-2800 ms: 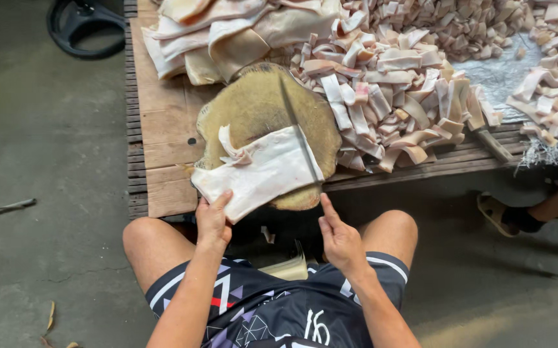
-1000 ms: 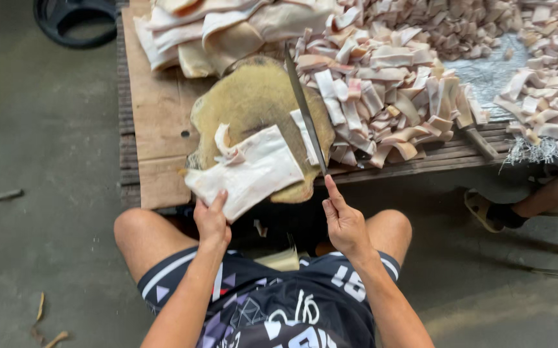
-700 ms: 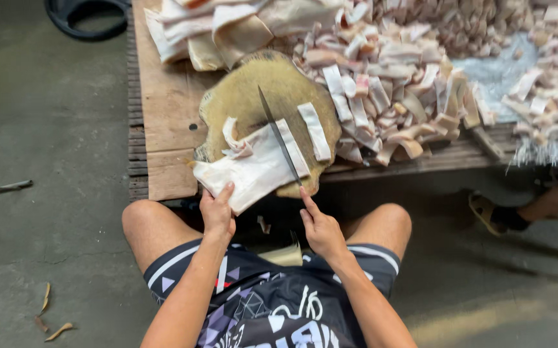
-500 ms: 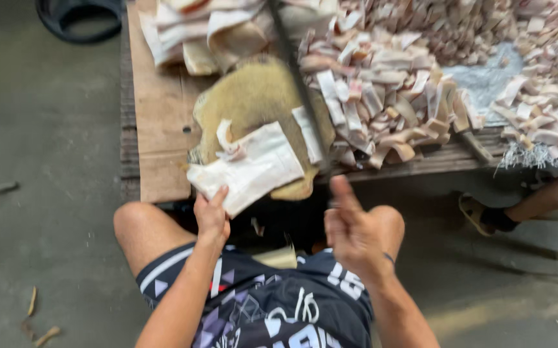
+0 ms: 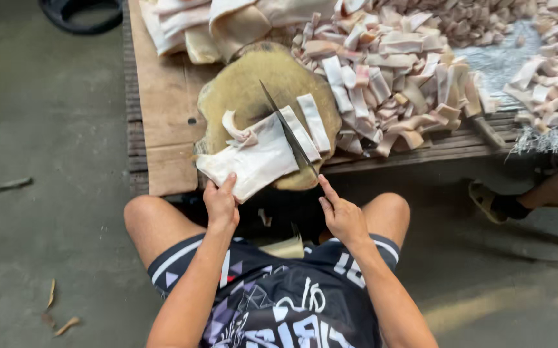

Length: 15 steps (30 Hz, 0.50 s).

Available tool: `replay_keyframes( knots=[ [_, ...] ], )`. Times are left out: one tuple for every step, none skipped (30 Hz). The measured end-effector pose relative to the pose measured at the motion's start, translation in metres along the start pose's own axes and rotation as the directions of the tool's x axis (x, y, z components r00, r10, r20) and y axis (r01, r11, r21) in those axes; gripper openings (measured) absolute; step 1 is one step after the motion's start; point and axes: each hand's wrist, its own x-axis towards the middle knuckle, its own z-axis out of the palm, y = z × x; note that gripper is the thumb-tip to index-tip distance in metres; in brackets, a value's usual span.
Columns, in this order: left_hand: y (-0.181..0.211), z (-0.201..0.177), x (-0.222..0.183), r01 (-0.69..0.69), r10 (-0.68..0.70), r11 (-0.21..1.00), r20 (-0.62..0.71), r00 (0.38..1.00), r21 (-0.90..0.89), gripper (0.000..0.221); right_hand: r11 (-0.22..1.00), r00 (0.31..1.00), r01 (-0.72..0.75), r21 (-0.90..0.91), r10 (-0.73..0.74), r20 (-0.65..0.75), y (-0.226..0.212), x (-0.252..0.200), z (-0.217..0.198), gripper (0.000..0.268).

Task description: The person sits on the floor and uses a large knife to cut sheets of pork skin into strips on a wooden chopping block. They repeatedly pick up sheets, slice them into uniform strips, and place the cut pieces onto a nearby table.

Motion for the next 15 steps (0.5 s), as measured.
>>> replay_keyframes(
  knots=[
    [-0.002, 0.012, 0.009, -0.017, 0.018, 0.999, 0.003, 1.000, -0.039, 0.036, 0.999, 1.000, 0.019, -0.043, -0.019, -0.013, 0.002, 0.014, -0.012, 0.057],
    [-0.001, 0.022, 0.017, -0.061, 0.061, 0.998, 0.009, 0.998, 0.010, 0.033, 0.996, 0.999, 0.037, -0.087, -0.039, -0.025, 0.000, 0.026, -0.022, 0.058],
    [-0.001, 0.022, 0.015, -0.086, 0.086, 0.993, 0.005, 0.996, 0.077, 0.030, 0.995, 0.994, 0.088, 0.055, -0.084, -0.065, -0.006, 0.023, -0.026, 0.058],
    [-0.001, 0.021, 0.014, -0.110, 0.111, 0.983, 0.002, 0.994, 0.144, 0.027, 0.971, 0.986, 0.142, 0.194, -0.122, -0.110, -0.012, 0.019, -0.028, 0.058],
    [0.002, 0.023, 0.017, -0.117, 0.117, 0.979, 0.013, 0.993, 0.166, 0.026, 0.923, 0.973, 0.203, 0.327, -0.154, -0.170, -0.017, 0.017, -0.031, 0.059],
    [0.005, 0.025, 0.020, -0.125, 0.122, 0.974, 0.025, 0.992, 0.187, 0.026, 0.920, 0.982, 0.164, 0.357, -0.119, -0.144, -0.021, 0.015, -0.034, 0.059],
    [0.007, 0.024, 0.019, -0.124, 0.120, 0.969, 0.030, 0.992, 0.213, 0.025, 0.915, 0.991, 0.115, 0.387, -0.079, -0.108, -0.024, 0.008, -0.038, 0.059],
    [0.010, 0.022, 0.019, -0.132, 0.126, 0.969, 0.040, 0.991, 0.211, 0.025, 0.907, 0.997, 0.066, 0.416, -0.040, -0.070, -0.025, 0.002, -0.042, 0.060],
    [0.012, 0.018, 0.018, -0.134, 0.126, 0.967, 0.053, 0.991, 0.218, 0.025, 0.877, 0.993, 0.111, 0.468, -0.074, -0.096, -0.026, -0.007, -0.044, 0.059],
    [0.014, 0.017, 0.019, -0.137, 0.125, 0.965, 0.066, 0.990, 0.224, 0.025, 0.841, 0.986, 0.156, 0.518, -0.105, -0.126, -0.024, -0.012, -0.047, 0.059],
    [0.013, 0.015, 0.017, -0.106, 0.097, 0.973, 0.053, 0.994, 0.204, 0.026, 0.804, 0.980, 0.191, 0.564, -0.126, -0.153, -0.022, -0.019, -0.050, 0.059],
    [0.012, 0.013, 0.015, -0.075, 0.069, 0.980, 0.040, 0.997, 0.185, 0.026, 0.779, 0.957, 0.282, 0.560, -0.189, -0.218, -0.019, -0.025, -0.050, 0.058],
    [0.011, 0.012, 0.014, -0.049, 0.045, 0.985, 0.028, 0.999, 0.163, 0.027, 0.747, 0.924, 0.374, 0.549, -0.253, -0.285, -0.016, -0.027, -0.048, 0.058],
    [0.011, 0.009, 0.011, -0.046, 0.041, 0.986, 0.035, 0.999, 0.161, 0.028, 0.709, 0.882, 0.463, 0.531, -0.314, -0.351, -0.014, -0.029, -0.043, 0.059],
    [0.012, 0.012, 0.013, -0.060, 0.054, 0.987, 0.042, 0.998, 0.146, 0.028, 0.733, 0.818, 0.551, 0.399, -0.378, -0.434, -0.012, -0.020, -0.036, 0.060]
  ],
)
